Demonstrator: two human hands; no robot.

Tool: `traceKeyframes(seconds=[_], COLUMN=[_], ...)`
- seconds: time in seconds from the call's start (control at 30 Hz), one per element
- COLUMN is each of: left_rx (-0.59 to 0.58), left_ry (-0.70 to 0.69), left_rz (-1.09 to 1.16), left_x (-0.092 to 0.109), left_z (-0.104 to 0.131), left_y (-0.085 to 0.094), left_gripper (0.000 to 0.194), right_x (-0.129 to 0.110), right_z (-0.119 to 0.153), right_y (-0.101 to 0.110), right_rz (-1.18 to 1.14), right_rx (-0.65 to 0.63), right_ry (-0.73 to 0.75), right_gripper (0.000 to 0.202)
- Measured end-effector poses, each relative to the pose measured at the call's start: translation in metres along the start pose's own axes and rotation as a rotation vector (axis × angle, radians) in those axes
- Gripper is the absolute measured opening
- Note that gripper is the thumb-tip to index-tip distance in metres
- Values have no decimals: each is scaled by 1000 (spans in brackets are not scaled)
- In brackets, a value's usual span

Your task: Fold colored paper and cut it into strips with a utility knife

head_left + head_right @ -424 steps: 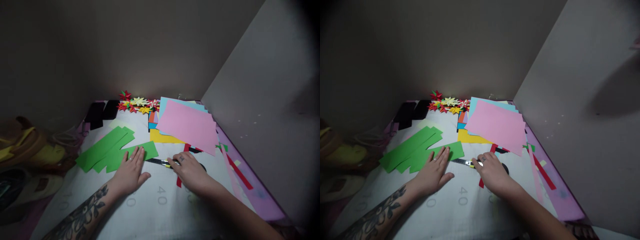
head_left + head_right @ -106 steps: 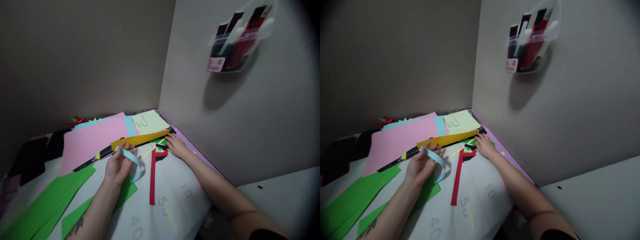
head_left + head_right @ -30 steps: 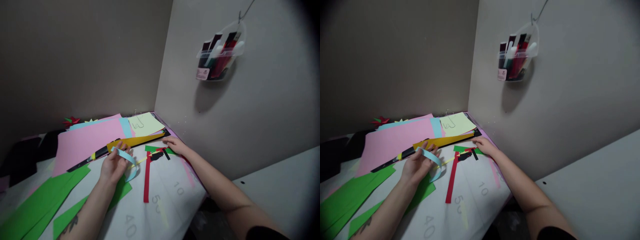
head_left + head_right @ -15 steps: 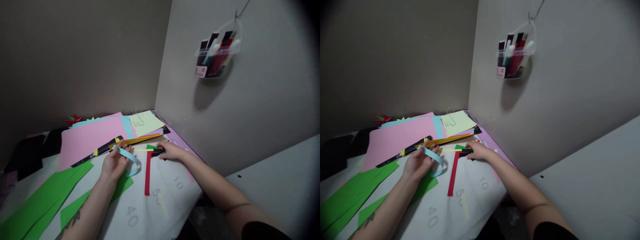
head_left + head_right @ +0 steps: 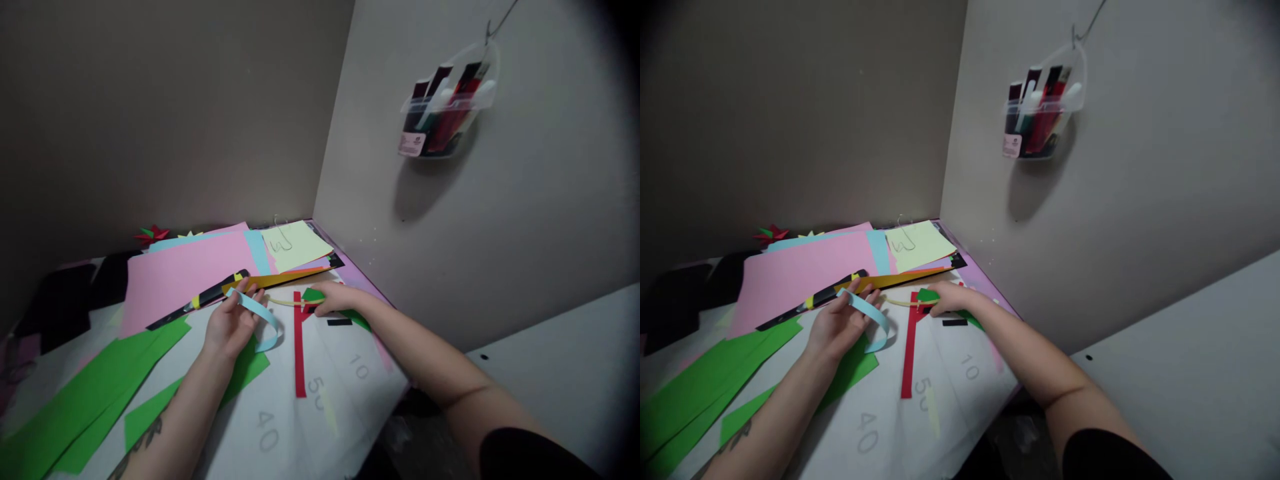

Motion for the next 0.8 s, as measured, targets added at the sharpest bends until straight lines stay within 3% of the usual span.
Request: traceKeyframes(seconds=[0.07,0.27,0.4,0.47,0.57,0.63,0.7,0.8], left_rx=[-1,-5,1,6,3,11,33,40], left_ry=[13,3,4,0,5,5,-10,-43], left_rz=[-8,-11,-14,-19,-33,-55,-80,-97], left_x=[0,1,-1,-1,2,7,15,26], left_z=[0,0,-4,-6,-6,-4,-2,0], left_y=[0,0,0,0,1,1,0,-3], left_gripper=[26,26,27,27,27,28,28,27], right_x=[2,19,8,-9,-37,-46,-42,-13], right_z=[-4,-4,11,16,14,10,12,36], right_y=[4,42,62,59,38,25,24,34], right_rz=[-18,-97,-143,-154,-104,-75,-83,-95], right_rx=[-2,200,171,103,-29,-64,3,228], right_ry=[2,-55,9,70,163,175,140,11], right_gripper=[32,22,17,21,38,39,37,39])
Point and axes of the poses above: each hand's wrist, its own z-axis away from the middle knuckle, its own y-axis out of the back of the hand, x = y × z, the point moved 3 cm from there along -z, towards the middle knuckle, and after that the axes turned 6 degrees about -y, right-handed, at the moved point
